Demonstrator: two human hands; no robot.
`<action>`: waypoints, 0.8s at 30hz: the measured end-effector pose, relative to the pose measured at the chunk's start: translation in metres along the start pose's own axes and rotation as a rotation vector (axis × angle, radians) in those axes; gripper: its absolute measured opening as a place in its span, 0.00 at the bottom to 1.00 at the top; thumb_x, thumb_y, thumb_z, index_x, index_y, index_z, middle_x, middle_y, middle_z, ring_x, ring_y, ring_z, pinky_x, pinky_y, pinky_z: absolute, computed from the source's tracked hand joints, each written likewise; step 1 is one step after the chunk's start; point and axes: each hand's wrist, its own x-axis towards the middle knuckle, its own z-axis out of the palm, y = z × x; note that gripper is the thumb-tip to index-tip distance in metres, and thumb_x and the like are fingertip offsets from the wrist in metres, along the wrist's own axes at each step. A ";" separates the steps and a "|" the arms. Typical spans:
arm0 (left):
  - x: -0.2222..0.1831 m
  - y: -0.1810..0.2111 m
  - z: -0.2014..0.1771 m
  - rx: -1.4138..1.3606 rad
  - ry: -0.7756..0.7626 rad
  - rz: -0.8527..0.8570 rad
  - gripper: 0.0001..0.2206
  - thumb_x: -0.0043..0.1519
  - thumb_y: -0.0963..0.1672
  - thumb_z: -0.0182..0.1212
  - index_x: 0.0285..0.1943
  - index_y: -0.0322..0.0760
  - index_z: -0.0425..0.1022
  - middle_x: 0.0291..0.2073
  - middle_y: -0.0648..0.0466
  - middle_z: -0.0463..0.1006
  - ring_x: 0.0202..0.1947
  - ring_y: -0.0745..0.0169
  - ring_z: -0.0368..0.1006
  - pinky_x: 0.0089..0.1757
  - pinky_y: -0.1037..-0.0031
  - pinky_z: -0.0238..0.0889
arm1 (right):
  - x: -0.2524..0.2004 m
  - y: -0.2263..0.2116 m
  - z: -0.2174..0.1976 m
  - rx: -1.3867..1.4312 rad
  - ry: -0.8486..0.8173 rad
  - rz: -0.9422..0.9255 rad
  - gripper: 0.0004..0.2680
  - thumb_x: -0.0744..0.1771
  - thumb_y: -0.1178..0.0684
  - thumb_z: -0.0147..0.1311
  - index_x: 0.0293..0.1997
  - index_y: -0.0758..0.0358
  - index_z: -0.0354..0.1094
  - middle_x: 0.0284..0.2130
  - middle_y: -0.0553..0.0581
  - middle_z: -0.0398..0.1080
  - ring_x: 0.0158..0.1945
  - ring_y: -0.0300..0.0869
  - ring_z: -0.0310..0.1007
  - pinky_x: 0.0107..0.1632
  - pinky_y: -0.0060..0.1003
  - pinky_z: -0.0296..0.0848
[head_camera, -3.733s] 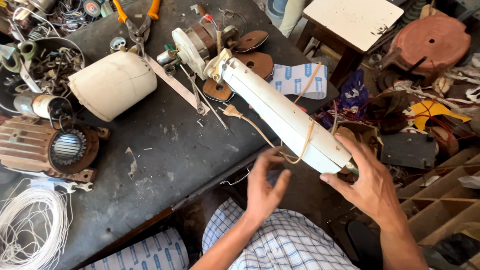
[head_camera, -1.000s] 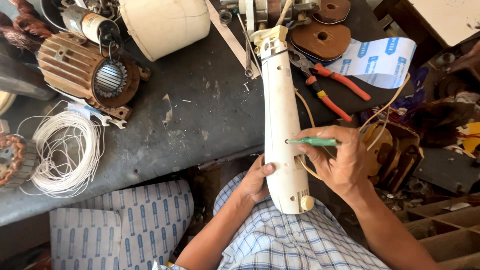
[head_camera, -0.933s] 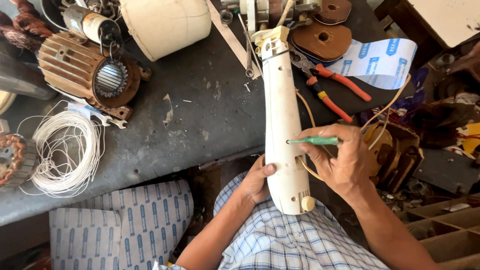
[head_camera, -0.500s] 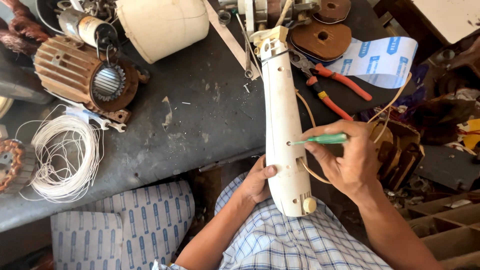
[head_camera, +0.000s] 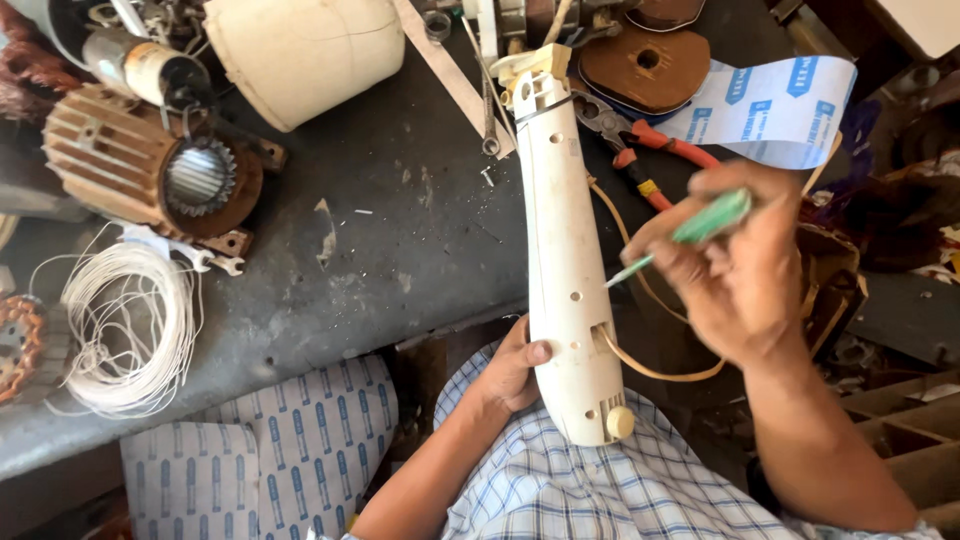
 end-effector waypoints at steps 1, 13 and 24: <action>0.001 0.001 0.000 -0.006 -0.005 -0.004 0.49 0.46 0.55 0.81 0.70 0.23 0.61 0.54 0.43 0.76 0.53 0.54 0.76 0.55 0.63 0.72 | -0.004 0.002 0.006 -0.054 0.007 -0.031 0.15 0.72 0.58 0.52 0.61 0.66 0.47 0.34 0.60 0.74 0.36 0.40 0.78 0.33 0.25 0.74; 0.002 0.002 -0.001 -0.021 0.042 -0.049 0.50 0.45 0.55 0.82 0.71 0.25 0.60 0.55 0.44 0.75 0.54 0.54 0.76 0.55 0.64 0.73 | -0.029 0.010 0.023 -0.070 -0.074 -0.073 0.18 0.67 0.60 0.59 0.58 0.59 0.51 0.41 0.64 0.77 0.41 0.45 0.84 0.38 0.33 0.84; 0.002 0.002 0.000 -0.062 0.055 -0.069 0.51 0.43 0.54 0.83 0.72 0.25 0.60 0.55 0.44 0.75 0.55 0.54 0.76 0.56 0.62 0.72 | -0.010 0.004 0.009 -0.132 -0.326 -0.113 0.18 0.65 0.60 0.63 0.53 0.55 0.53 0.41 0.60 0.78 0.39 0.42 0.83 0.35 0.33 0.81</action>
